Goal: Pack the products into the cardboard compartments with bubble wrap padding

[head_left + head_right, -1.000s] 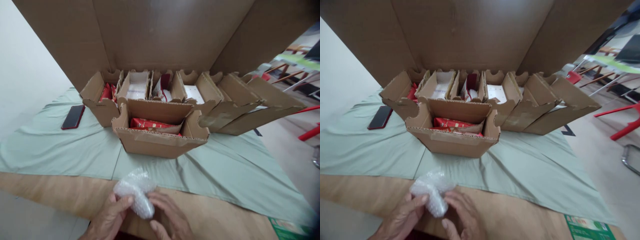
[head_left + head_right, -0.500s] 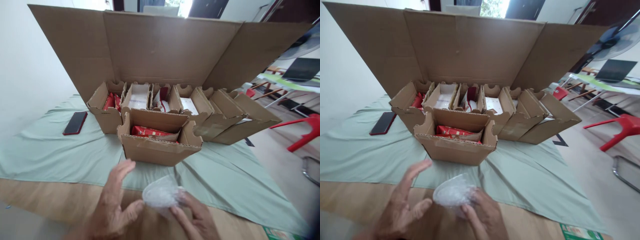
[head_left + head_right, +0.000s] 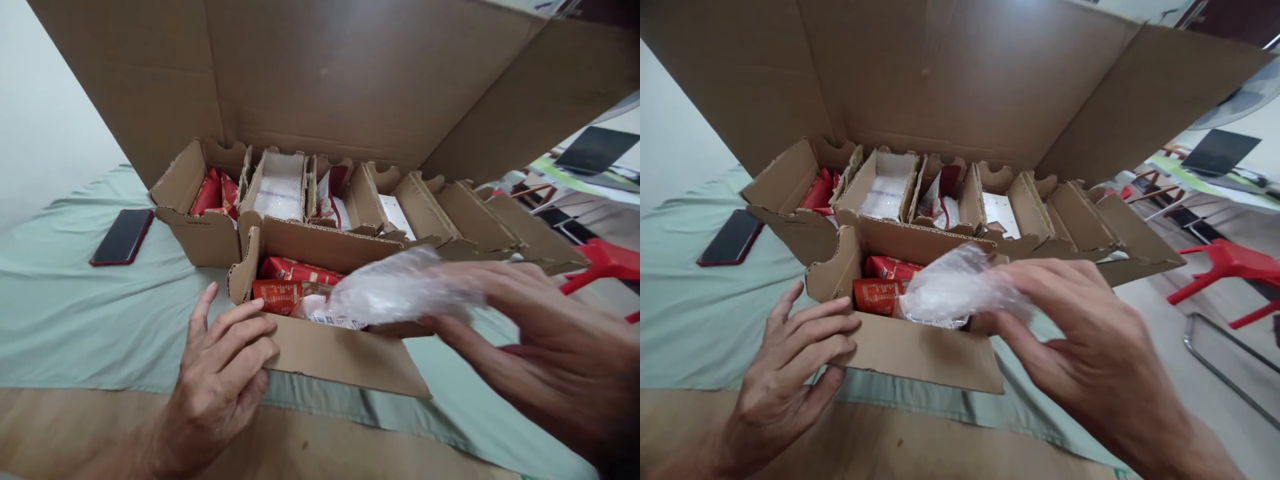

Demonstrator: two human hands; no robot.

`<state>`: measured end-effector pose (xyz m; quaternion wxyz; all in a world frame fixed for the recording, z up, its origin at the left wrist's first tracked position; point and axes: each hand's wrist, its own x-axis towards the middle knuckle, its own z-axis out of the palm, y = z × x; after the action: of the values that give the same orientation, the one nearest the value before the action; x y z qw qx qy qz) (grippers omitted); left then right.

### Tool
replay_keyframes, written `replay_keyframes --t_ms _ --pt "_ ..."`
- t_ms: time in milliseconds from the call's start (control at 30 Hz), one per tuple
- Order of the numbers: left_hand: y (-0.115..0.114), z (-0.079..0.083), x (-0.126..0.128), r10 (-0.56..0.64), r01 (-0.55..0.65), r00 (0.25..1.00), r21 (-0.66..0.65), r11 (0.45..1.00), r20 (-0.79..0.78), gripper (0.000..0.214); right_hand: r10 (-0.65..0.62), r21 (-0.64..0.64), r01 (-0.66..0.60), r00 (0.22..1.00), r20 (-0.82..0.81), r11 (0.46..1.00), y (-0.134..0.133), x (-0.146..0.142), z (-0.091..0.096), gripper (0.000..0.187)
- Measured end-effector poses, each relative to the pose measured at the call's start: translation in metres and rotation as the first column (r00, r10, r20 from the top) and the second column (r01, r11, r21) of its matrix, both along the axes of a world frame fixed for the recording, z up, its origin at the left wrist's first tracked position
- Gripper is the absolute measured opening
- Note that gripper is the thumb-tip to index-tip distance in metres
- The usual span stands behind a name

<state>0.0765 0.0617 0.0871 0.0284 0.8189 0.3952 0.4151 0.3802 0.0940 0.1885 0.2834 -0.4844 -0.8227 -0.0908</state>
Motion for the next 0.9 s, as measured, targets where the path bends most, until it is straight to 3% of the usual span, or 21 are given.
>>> replay_keyframes --t_ms 100,300,400,500,633,733,800,900 --pt "0.004 0.001 -0.001 -0.018 0.018 1.000 -0.012 1.000 0.024 0.029 0.167 -0.040 -0.163 0.976 0.139 0.986 0.020 -0.025 0.007 0.013" --pt "0.006 -0.002 0.000 -0.018 0.018 0.998 -0.006 1.000 0.054 0.028 0.151 -0.069 -0.142 0.977 0.152 0.987 0.038 -0.057 0.007 0.019" --pt "0.005 -0.004 0.000 -0.026 0.026 0.998 -0.012 1.000 0.063 0.028 0.178 -0.243 -0.119 0.954 0.241 0.963 0.047 -0.082 0.001 0.016" --pt "0.004 -0.004 0.001 -0.007 0.007 0.997 0.004 1.000 0.074 0.027 0.277 -0.456 -0.072 0.874 0.400 0.887 0.060 -0.116 -0.005 0.013" --pt "0.003 -0.002 0.001 0.004 -0.005 0.997 0.008 1.000 0.077 0.025 0.417 -0.566 -0.056 0.736 0.533 0.822 0.077 -0.151 -0.005 0.012" --pt "0.005 -0.001 0.000 -0.018 0.019 0.996 -0.011 1.000 0.083 0.025 0.488 -0.616 -0.080 0.692 0.532 0.784 0.081 -0.155 0.001 0.013" --pt "0.006 -0.002 -0.001 -0.027 0.028 0.996 -0.007 1.000 0.089 0.025 0.519 -0.661 -0.109 0.718 0.464 0.742 0.081 -0.144 0.005 0.012" --pt "0.008 -0.006 -0.001 -0.031 0.031 0.994 0.008 0.999 0.107 0.027 0.551 -0.681 -0.232 0.780 0.296 0.694 0.078 -0.122 0.007 0.026"
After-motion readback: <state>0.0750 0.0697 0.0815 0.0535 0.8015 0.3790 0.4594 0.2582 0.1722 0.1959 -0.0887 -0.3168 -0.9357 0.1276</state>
